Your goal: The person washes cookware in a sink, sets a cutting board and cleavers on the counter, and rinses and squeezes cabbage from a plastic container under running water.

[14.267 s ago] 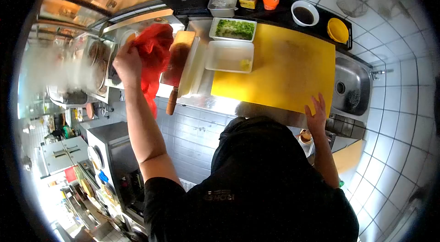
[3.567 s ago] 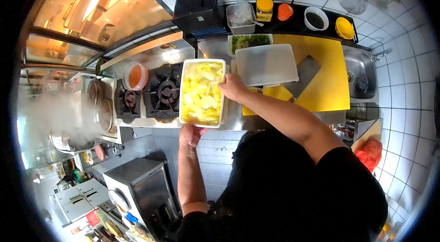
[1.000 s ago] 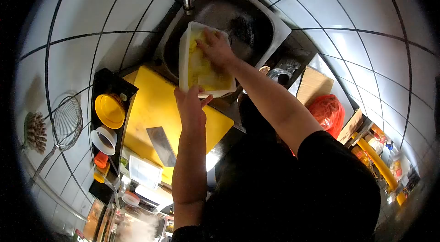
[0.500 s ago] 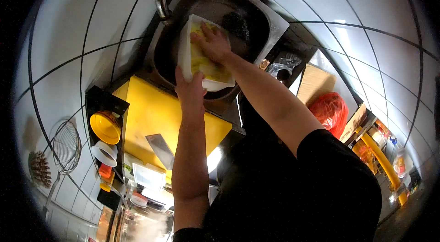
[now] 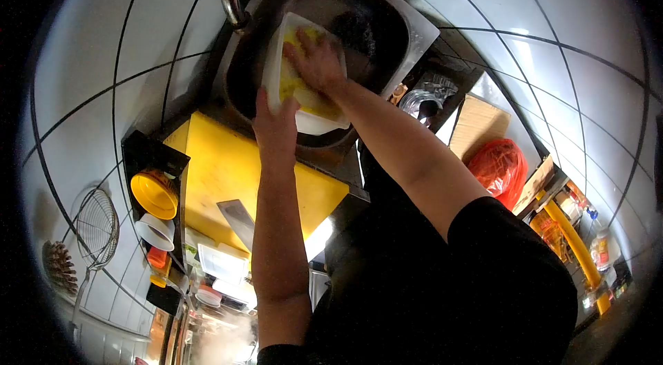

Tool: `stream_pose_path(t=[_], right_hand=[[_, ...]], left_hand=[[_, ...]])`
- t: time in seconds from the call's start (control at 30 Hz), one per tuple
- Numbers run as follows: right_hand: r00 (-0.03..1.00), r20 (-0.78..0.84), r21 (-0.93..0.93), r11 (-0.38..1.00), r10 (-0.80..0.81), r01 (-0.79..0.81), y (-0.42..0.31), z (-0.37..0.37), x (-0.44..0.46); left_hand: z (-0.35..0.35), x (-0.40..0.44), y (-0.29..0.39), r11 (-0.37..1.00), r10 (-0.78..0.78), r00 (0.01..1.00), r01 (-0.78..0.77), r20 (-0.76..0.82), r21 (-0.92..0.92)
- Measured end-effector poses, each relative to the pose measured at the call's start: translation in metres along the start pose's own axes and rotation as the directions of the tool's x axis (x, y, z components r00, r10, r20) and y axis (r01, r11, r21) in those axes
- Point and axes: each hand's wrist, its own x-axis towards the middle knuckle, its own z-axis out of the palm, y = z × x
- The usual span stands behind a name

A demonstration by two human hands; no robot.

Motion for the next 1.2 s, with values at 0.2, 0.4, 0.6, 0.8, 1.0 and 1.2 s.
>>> stream_pose_path(t=[0.2,0.4,0.6,0.8,1.0,1.2], right_hand=[[0.976,-0.045,-0.385,0.905,-0.214,0.180,0.044,0.049,0.039],[0.980,0.039,-0.284,0.938,-0.194,0.197,0.049,0.048,0.046],[0.999,-0.006,-0.208,0.977,-0.051,0.049,0.018,0.033,0.020],[0.998,0.054,-0.053,0.998,-0.030,0.033,0.008,0.019,0.012],[0.999,0.007,0.099,0.994,0.038,-0.038,-0.015,0.002,-0.007],[1.000,-0.014,0.112,0.994,-0.016,0.017,-0.014,0.003,-0.008]], left_hand=[[-0.005,0.027,-0.042,0.941,0.280,0.959,-0.283,0.041,0.188],[-0.014,-0.002,0.014,0.996,0.028,1.000,-0.028,0.007,-0.084],[-0.008,0.019,0.009,0.991,0.071,0.997,-0.069,-0.015,0.115],[-0.009,0.022,0.018,0.971,0.127,0.992,-0.123,-0.005,0.205],[-0.007,0.031,0.010,0.952,0.135,0.991,-0.123,-0.023,0.282],[-0.006,0.027,0.017,0.982,0.105,0.994,-0.106,0.015,0.155]])
